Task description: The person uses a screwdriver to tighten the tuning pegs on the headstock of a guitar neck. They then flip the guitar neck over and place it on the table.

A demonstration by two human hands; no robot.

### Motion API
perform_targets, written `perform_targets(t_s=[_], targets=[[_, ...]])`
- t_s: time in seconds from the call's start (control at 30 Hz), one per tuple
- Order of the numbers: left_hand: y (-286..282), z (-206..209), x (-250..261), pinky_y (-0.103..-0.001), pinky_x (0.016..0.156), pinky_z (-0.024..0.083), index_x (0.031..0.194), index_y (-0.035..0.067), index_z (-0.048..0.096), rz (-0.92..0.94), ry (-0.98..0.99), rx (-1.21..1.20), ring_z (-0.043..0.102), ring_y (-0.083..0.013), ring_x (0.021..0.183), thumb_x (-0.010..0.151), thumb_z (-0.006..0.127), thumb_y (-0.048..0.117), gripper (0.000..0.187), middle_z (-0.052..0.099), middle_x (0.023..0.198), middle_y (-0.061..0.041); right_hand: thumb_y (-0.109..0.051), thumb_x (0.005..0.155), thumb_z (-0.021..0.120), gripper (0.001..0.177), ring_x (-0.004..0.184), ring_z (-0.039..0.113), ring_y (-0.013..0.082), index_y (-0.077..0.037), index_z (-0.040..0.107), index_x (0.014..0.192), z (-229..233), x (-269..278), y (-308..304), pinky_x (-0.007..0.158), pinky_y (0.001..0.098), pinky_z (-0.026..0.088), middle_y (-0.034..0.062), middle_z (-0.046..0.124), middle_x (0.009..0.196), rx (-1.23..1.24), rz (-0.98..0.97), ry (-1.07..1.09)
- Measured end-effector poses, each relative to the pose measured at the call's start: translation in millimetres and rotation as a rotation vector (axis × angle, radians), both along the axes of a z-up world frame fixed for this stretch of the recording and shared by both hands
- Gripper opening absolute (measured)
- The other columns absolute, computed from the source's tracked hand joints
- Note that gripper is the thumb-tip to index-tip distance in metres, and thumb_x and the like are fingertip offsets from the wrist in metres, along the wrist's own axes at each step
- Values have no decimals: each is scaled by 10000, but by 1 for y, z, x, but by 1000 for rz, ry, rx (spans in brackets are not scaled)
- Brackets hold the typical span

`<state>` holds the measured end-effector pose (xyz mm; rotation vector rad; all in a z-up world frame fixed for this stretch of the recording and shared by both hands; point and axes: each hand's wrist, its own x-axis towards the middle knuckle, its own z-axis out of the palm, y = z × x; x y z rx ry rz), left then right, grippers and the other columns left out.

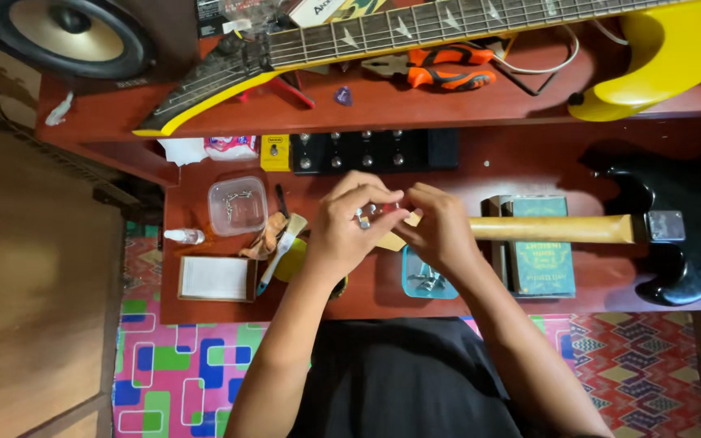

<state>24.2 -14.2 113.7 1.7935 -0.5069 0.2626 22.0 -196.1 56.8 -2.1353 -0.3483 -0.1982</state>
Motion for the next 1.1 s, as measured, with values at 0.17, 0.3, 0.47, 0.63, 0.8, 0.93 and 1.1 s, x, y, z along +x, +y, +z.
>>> perform_targets(t_s=[0.17,0.3,0.47,0.63,0.8,0.93,1.1], targets=[[-8,0,-5,-349,847,593,1049,140,776,62,102,10,752,-233,945,815,834,83,247,772,967,-39,-135,820,772,192,648,615,316,-90,594,763,12,4,4,592,371,493,102,561,677,30,15,-4],[-4,3,-12,-349,871,586,1031,113,785,113,96,22,756,-248,972,853,814,87,183,788,999,-51,-78,840,767,109,724,724,284,-62,719,936,47,1,-1,678,383,558,121,685,804,202,188,118],[-11,-3,-20,-330,881,561,1074,162,793,218,12,147,741,-204,949,850,832,137,229,759,1009,-13,-115,840,770,67,709,707,292,-111,708,868,43,3,-1,677,367,556,79,658,764,139,189,85],[-23,4,-22,-348,879,569,1151,184,760,298,67,138,758,-191,927,829,855,150,337,781,935,-1,-188,870,730,106,700,666,278,-141,646,826,31,5,0,669,358,539,51,606,729,100,88,141],[-18,-8,-21,-315,893,565,1056,172,810,259,87,163,764,-201,965,813,863,129,252,808,960,-4,-142,844,758,77,761,683,293,-87,706,850,37,11,-12,736,394,546,95,672,776,225,194,219],[-23,-2,-16,-393,915,572,1198,129,762,169,103,89,744,-239,996,920,737,87,282,789,1050,-85,-173,826,827,167,740,683,275,-92,685,860,19,13,-3,691,376,534,98,654,766,275,86,180],[3,33,-20,-385,868,634,1240,20,658,301,121,-219,669,-161,883,1063,537,294,348,679,988,-123,-166,863,830,203,767,719,302,-78,748,1027,67,-12,-43,725,386,570,132,712,795,250,-54,155]])
